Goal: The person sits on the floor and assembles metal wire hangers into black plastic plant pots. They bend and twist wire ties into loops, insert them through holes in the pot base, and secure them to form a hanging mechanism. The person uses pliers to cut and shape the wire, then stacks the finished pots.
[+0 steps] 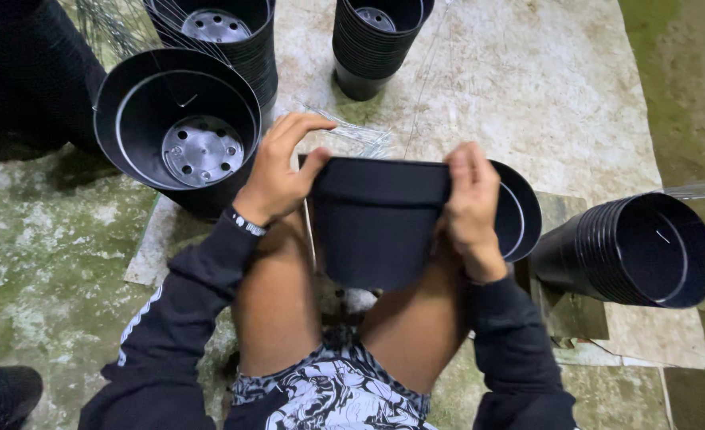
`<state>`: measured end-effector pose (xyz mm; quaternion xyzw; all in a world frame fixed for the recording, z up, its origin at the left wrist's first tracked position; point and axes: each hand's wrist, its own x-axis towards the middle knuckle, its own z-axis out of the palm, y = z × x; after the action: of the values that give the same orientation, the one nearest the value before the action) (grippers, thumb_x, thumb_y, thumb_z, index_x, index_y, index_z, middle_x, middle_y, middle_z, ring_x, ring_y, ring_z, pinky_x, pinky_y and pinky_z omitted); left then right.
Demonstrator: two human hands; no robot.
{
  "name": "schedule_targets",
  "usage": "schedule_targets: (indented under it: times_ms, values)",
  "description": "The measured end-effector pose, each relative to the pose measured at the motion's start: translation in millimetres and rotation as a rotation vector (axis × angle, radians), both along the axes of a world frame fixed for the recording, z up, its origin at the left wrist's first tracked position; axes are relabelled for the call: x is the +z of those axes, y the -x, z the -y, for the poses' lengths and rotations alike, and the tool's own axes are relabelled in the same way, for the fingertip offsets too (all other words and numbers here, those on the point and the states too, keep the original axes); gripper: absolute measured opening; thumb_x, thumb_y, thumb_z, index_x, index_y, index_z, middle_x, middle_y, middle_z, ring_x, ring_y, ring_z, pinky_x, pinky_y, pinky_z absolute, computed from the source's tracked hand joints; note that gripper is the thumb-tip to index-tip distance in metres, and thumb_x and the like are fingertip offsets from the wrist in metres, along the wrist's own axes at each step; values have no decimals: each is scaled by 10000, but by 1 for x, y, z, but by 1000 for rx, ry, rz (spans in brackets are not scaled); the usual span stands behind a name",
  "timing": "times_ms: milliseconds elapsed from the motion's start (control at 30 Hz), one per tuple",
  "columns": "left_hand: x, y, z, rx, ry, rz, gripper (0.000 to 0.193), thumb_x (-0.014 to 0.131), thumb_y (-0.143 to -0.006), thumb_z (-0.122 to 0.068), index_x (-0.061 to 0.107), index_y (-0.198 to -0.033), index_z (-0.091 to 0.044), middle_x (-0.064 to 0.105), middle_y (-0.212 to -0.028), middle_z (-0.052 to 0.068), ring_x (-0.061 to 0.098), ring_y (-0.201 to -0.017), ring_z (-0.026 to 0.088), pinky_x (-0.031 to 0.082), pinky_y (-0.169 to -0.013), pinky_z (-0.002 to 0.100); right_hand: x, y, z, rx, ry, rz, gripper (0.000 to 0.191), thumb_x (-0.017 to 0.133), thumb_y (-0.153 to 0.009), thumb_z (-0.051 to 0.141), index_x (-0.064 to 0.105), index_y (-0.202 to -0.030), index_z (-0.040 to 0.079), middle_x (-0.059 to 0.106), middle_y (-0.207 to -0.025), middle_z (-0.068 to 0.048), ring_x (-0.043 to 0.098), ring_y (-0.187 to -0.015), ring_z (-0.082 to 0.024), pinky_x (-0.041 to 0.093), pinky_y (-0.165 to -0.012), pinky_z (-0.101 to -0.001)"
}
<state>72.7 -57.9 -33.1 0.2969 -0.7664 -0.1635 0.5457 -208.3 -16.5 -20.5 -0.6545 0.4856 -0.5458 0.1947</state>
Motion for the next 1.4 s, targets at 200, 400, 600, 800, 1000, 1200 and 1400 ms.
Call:
schedule_targets:
  times_ms: [200,400,600,800,1000,1200,1400]
  values:
    - [-25,-21,-17,-168,-195,-185,781,373,-1066,-716,608,-1347,-26,562,-1449,177,563,-1359,324,482,-1092,385,-12,20,-4,233,27,332,418,418,-1166,248,437,-812,26,453,-798,-54,407,-800,-198,382,-817,-348]
    - [-34,-19,-21,-522,-261,-483,822,473,-914,-830,599,-1129,-47,536,-1453,190,528,-1336,318,478,-1093,434,-24,28,-6,681,47,699,522,389,-1237,294,377,-751,104,431,-704,-7,416,-695,-147,389,-875,-348]
    - [-40,3,-28,-511,-117,-722,660,791,-807,-674,544,-813,-62,619,-1250,161,468,-1423,387,482,-1185,571,7,19,-1,188,125,639,321,423,-1054,340,581,-959,78,646,-975,-66,598,-1010,-220,470,-1065,-406]
    - [-54,21,-18,-243,98,-515,579,887,-728,-546,601,-789,-46,553,-1311,142,508,-1409,388,432,-1197,543,77,8,-55,384,482,-247,686,611,-963,622,564,-1090,-50,632,-1038,-203,650,-994,-294,555,-922,-378]
    - [-70,48,-2,-315,4,-537,557,882,-753,-517,616,-869,-42,490,-1413,120,480,-1445,338,418,-1238,512,62,0,-70,338,29,-1061,391,832,-795,407,685,-946,77,674,-716,-72,683,-646,-276,486,-531,-396]
    - [-35,50,36,-159,-261,-313,515,677,-1056,-309,484,-1443,-30,484,-1512,178,556,-1404,279,521,-1148,426,42,11,-65,506,116,-1009,314,785,-819,315,631,-904,55,639,-662,-80,650,-579,-291,479,-508,-415]
    - [32,95,120,-432,-254,-178,295,510,-1147,-202,505,-1350,12,708,-1235,144,760,-1152,227,611,-971,357,48,5,-65,596,58,-1020,305,776,-842,315,611,-877,60,638,-662,-101,636,-560,-323,475,-503,-430]
